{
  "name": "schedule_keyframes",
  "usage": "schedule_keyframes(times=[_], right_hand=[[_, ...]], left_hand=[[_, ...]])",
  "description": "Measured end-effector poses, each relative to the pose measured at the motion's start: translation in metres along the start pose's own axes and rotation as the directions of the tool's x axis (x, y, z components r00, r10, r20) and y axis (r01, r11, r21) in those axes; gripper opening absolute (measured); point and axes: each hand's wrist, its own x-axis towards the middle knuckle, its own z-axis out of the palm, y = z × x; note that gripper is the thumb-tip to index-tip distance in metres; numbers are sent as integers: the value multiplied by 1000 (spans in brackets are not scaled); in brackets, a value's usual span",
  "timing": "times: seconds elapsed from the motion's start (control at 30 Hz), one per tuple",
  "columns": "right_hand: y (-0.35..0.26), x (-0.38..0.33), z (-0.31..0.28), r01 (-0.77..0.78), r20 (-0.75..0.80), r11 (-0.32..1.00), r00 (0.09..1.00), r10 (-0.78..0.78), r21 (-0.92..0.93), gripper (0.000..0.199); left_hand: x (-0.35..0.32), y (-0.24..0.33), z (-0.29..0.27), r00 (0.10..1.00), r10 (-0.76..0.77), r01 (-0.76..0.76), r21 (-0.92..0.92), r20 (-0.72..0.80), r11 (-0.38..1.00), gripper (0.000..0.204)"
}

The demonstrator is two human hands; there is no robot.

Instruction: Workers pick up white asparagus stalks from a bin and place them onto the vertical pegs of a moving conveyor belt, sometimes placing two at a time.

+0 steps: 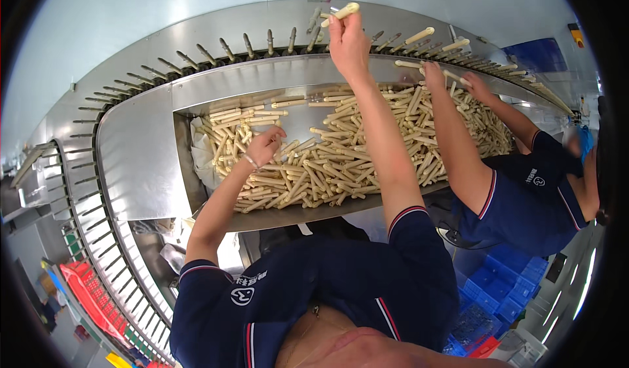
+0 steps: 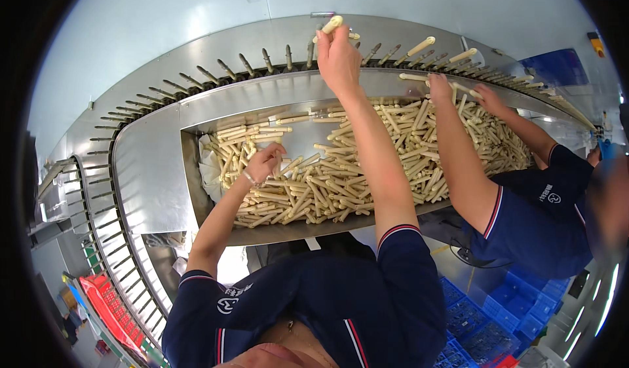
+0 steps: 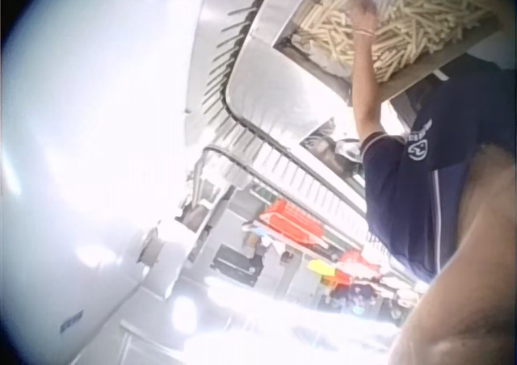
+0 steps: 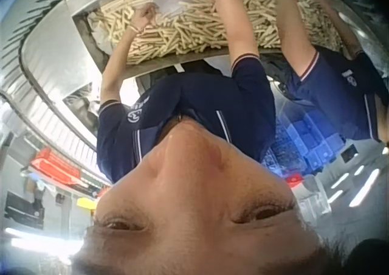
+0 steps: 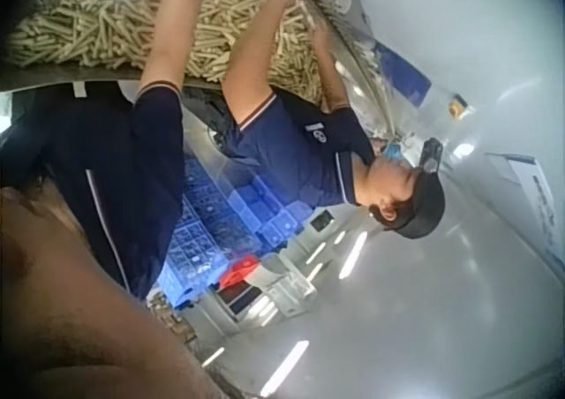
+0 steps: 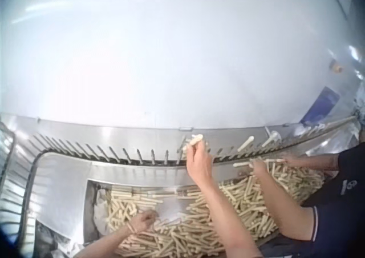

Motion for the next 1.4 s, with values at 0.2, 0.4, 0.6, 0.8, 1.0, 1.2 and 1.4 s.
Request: schedule_keyframes(times=[0.2,0.4,0.6,0.8,1.0,1.2,1.4], right_hand=[[21,-6,8,-139,213,853,936,279,-504,30],[25,-71,-33,-255,82,946,958,276,-203,48],[59,-115,-31,-309,125,938,936,330,-158,45],[130,-132,-22,-243,289,921,898,332,-305,26],[208,-158,14,220,613,680,674,412,-699,20],[228,-157,18,377,709,714,665,235,-590,24],[161,-136,-18,-174,608,965,750,259,-197,38]], left_hand=[[-10,28,-44,983,36,-148,-672,-178,726,30],[46,107,-109,638,178,-705,-477,-749,525,55],[129,123,-116,504,357,-590,-11,-786,808,39],[183,127,-93,656,385,-382,154,-649,911,34],[158,146,-6,458,509,-336,389,-729,858,27],[149,4,79,886,-165,355,405,-433,843,31],[130,-29,60,961,-124,256,630,-246,734,29]])
